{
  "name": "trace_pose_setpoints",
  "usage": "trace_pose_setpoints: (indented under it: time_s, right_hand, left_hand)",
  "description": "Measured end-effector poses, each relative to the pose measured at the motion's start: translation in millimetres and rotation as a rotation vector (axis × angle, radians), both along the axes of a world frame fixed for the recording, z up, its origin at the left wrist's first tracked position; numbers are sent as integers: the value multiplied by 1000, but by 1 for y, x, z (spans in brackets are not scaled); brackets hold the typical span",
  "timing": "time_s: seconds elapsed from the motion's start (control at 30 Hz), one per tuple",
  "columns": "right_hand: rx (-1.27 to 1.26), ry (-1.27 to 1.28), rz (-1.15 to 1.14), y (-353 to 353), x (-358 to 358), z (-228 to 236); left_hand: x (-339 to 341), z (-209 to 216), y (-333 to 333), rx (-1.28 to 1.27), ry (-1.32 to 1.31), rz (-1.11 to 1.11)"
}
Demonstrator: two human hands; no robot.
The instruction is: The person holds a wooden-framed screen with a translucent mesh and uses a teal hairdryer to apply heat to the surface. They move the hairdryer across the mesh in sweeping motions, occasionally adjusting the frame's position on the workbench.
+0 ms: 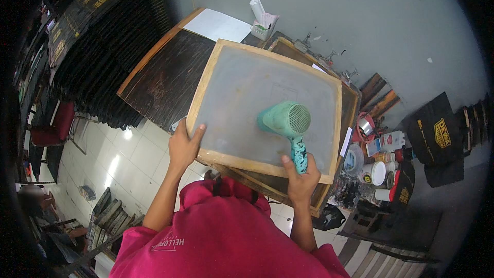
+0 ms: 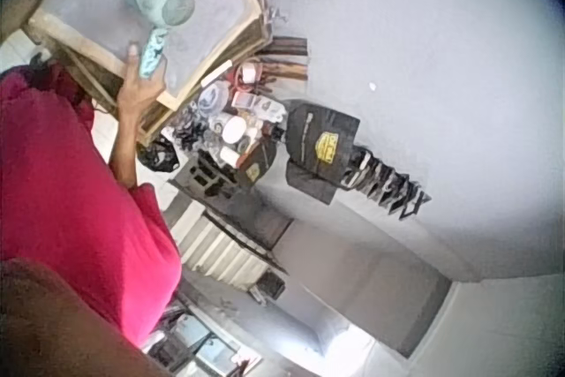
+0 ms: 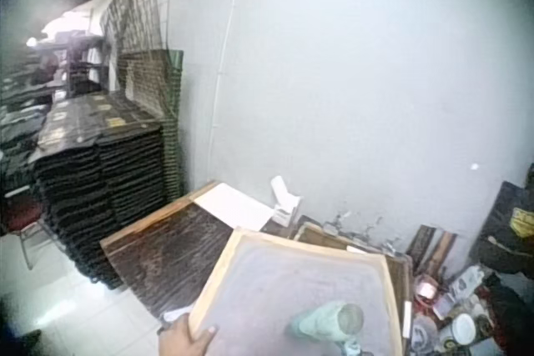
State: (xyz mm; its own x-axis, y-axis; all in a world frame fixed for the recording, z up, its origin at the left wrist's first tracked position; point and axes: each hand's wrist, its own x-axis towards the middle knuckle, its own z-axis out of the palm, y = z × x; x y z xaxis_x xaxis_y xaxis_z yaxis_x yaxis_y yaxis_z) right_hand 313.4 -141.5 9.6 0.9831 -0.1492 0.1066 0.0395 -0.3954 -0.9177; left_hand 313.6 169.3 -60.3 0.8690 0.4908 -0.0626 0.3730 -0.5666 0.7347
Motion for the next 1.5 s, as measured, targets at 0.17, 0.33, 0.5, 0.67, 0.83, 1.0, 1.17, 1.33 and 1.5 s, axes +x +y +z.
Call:
trace_pose_setpoints:
  time_s: [0.17, 0.33, 0.5, 0.67, 0.83, 1.0, 1.17, 1.33, 1.5]
  right_hand:
    - [-124, -79, -18, -1, -3, -1]
    - [-45, -17, 0, 0, -4, 0]
    - [-108, -75, 18, 5, -1, -4]
    - [-35, -33, 49, 13, 5, 2]
    - [-36, -55, 56, 16, 9, -4]
    - [-5, -41, 50, 21, 12, -4]
    - [-22, -5, 67, 18, 12, -5]
    - [-50, -57, 71, 19, 13, -6]
    - [40, -40, 74, 23, 16, -8]
  left_hand:
    - [-1, 6, 0, -22, 14, -8]
    - [-1, 4, 2, -7, 26, -10]
    - [-1, 1, 0, 14, -5, -8]
    - [-1, -1, 2, 24, -12, -11]
    - [-1, 0, 1, 6, -27, -5]
    - [-1, -1, 1, 38, -20, -4]
    - [0, 0, 0, 25, -1, -1]
    - [0, 1, 1, 7, 12, -17]
    - [0, 1, 0, 40, 6, -11]
